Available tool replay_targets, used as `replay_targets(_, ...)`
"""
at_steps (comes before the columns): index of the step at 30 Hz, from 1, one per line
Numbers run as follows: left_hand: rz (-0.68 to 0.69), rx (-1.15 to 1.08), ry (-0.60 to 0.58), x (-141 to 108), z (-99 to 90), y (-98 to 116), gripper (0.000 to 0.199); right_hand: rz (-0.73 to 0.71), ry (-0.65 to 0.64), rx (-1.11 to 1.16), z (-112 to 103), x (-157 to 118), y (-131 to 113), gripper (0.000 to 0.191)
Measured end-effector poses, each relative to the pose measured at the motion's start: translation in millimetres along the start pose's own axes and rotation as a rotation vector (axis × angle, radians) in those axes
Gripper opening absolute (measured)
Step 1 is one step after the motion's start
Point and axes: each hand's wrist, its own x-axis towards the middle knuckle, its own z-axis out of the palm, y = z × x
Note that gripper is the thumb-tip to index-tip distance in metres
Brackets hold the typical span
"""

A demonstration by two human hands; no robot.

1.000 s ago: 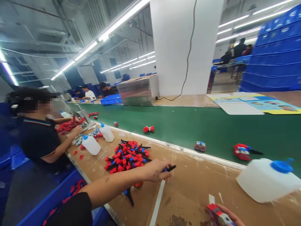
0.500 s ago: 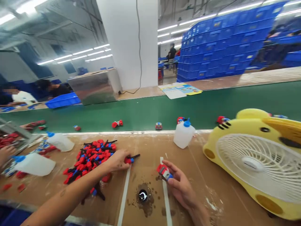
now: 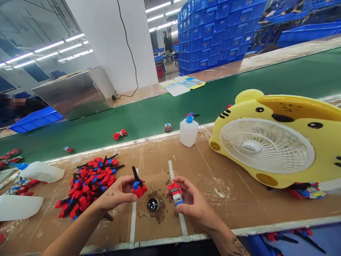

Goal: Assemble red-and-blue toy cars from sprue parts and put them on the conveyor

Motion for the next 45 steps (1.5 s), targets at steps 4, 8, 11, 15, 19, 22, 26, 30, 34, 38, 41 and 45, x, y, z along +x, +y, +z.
replay_targets(4, 0.185, 0.618, -0.088, -13, 12.6, 19, 0.043, 0.029, 0.021, -0.017, -1, -8, 6, 0.063)
replay_targets(8, 0.509, 1.324, -0.255, -16, 26.8, 24, 0.042, 0.026, 0.061, 0.049, 0, -12, 9, 0.054)
replay_targets(11, 0.682, 1.625, -0.386, -10, 35.5, 18, 0.032, 0.038, 0.083, 0.105, 2, -14, 10, 0.055)
replay_targets(15, 0.733, 1.682, -0.47, -1, 40.5, 15, 0.022, 0.039, 0.095, 0.095, 2, -16, 10, 0.055)
replay_targets(19, 0.616, 1.485, -0.457, -2, 35.1, 18, 0.035, 0.032, 0.111, 0.056, 2, -18, 13, 0.056)
replay_targets(22, 0.427, 0.985, -0.233, -6, 27.9, 10, 0.039, 0.009, 0.128, 0.117, 7, -17, 18, 0.059)
replay_targets(26, 0.211, 0.244, 0.124, -5, 26.2, -11, 0.046, -0.043, 0.156, 0.157, 21, -8, 23, 0.061)
replay_targets(30, 0.163, -0.042, 0.18, 3, 33.6, -20, 0.051, -0.1, 0.129, 0.111, 34, 8, 26, 0.057)
replay_targets(34, 0.164, -0.11, 0.194, 10, 40.7, -17, 0.05, -0.155, 0.158, -0.092, 37, 18, 30, 0.056)
replay_targets(38, 0.244, -0.181, 0.3, 25, 53.6, -9, 0.041, -0.368, 0.28, -0.608, 46, 38, 18, 0.045)
replay_targets(41, 0.41, -0.199, 0.486, 58, 57.2, 8, 0.047, -0.67, 0.301, -0.99, 60, 75, -1, 0.032)
replay_targets(45, 0.388, 0.191, 0.772, 134, 16.5, 41, 0.043, -0.659, 0.305, -1.256, 58, 154, -33, 0.037)
